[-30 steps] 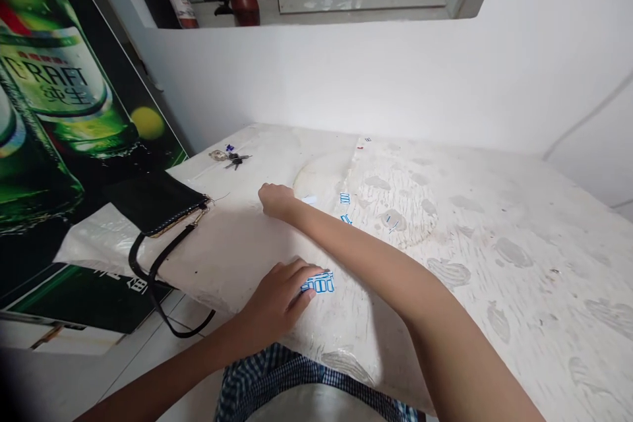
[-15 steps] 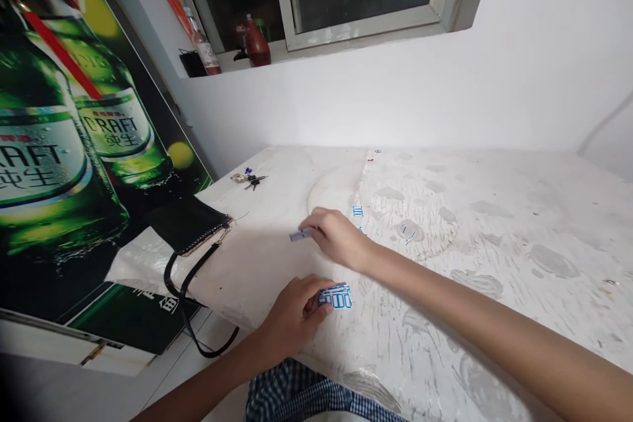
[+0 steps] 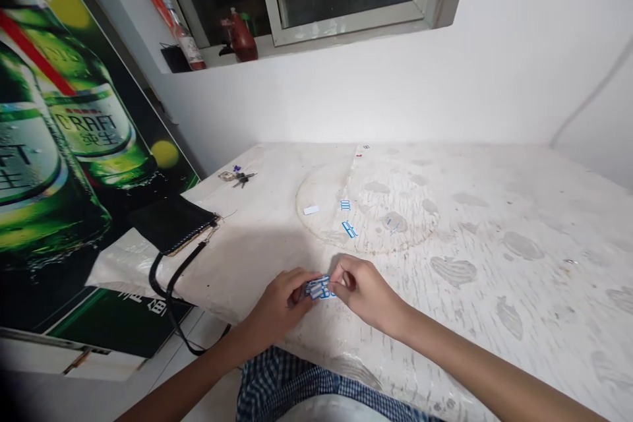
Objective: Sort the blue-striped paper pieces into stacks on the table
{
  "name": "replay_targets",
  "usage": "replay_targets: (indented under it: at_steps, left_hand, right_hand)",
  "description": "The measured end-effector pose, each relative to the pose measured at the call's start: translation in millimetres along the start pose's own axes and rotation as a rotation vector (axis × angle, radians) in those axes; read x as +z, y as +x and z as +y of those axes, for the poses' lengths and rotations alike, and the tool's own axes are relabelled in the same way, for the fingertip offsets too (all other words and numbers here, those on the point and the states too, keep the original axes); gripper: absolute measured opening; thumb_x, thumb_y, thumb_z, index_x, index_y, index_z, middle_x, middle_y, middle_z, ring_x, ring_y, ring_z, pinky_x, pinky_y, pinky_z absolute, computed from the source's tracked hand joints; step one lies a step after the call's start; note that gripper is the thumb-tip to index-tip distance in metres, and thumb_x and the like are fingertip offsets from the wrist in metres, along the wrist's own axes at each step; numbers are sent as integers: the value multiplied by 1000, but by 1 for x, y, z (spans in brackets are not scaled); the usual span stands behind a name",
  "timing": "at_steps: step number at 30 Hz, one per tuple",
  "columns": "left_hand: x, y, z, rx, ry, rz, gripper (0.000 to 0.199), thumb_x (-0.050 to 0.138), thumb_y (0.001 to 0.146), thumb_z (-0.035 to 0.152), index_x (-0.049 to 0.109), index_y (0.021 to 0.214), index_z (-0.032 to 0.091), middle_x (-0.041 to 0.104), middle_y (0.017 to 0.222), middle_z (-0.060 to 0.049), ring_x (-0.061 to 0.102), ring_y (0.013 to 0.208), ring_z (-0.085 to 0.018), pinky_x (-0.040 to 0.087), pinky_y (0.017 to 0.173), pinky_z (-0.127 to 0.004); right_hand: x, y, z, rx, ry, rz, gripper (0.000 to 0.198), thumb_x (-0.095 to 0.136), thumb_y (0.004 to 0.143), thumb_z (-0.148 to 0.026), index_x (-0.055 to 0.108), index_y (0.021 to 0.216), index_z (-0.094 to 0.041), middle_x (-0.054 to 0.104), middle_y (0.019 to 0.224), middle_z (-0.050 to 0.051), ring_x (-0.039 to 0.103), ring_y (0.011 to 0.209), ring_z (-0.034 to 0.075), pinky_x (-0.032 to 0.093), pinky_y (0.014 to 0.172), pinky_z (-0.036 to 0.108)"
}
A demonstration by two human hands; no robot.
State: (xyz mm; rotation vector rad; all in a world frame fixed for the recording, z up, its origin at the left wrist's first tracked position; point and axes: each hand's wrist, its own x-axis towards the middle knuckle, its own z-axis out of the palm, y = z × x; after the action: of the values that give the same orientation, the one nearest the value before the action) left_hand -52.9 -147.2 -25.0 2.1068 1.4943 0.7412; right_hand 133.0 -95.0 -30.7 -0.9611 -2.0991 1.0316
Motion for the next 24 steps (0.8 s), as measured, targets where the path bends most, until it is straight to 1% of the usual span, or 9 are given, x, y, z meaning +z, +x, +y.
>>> replay_targets:
  at_steps: [3,6,8,11,14,18,19,21,24]
  left_hand:
    - [2,3,-5,18,-2,2,28,57,80,21,58,108,22,58,80,0,50,71,-13,40,71,-26]
    - [1,5,-9,39,-30,-32,29,54,81,22,57,111,21,57,79,0,48,70,-13,40,69,-26]
    - [-1,6,-8,41,-50,-56,28,51,83,22,56,110,20,57,81,-1,48,71,-13,40,69,-26]
    - [-8,6,-4,59,-74,-127,32,53,82,28,54,114,22,57,85,-1,49,74,-13,40,71,-26]
    - [-11,6,0,73,-56,-161,42,58,79,37,50,118,24,57,88,0,49,73,-13,41,72,-27]
    - [-7,5,1,59,8,-91,22,42,89,31,56,102,21,57,87,-2,50,78,-15,40,73,-29]
    - [-5,4,1,61,29,-77,21,40,89,29,57,99,20,57,87,-2,50,79,-15,40,73,-29]
    - [-3,3,1,63,65,-69,20,39,89,28,56,97,20,57,89,-3,50,80,-16,40,72,-29]
    - [-2,3,0,51,96,-69,21,37,90,27,55,98,19,56,90,-4,50,80,-16,40,71,-29]
  right_hand:
    - [4,0,-2,-83,38,73,10,55,75,-13,50,68,-19,49,76,0,46,63,10,36,55,23]
    - [6,-1,-3,-129,59,60,11,54,73,-9,49,69,-18,52,93,4,50,76,12,37,55,21]
    - [6,-1,-3,-107,27,32,11,53,74,-9,48,71,-19,53,84,2,49,69,11,36,54,21]
    - [5,-3,-3,-63,-11,-5,10,51,77,-12,48,80,-20,44,62,-6,41,54,9,33,53,22]
    - [4,-6,-5,-75,12,-19,19,49,77,-10,45,90,-22,40,63,-7,41,55,9,34,53,22]
    - [-1,-8,-11,-115,37,-62,25,50,76,-10,44,97,-22,46,73,-4,44,61,10,37,57,23]
    - [-5,-6,-12,-118,40,-50,25,52,76,-13,44,98,-22,49,78,-2,45,64,11,39,59,23]
    - [-16,3,-10,-89,16,38,24,53,78,-19,45,101,-21,53,90,3,48,71,12,42,63,25]
    - [-37,28,2,10,-192,212,18,46,82,-20,51,99,-18,56,91,6,52,79,16,43,69,27]
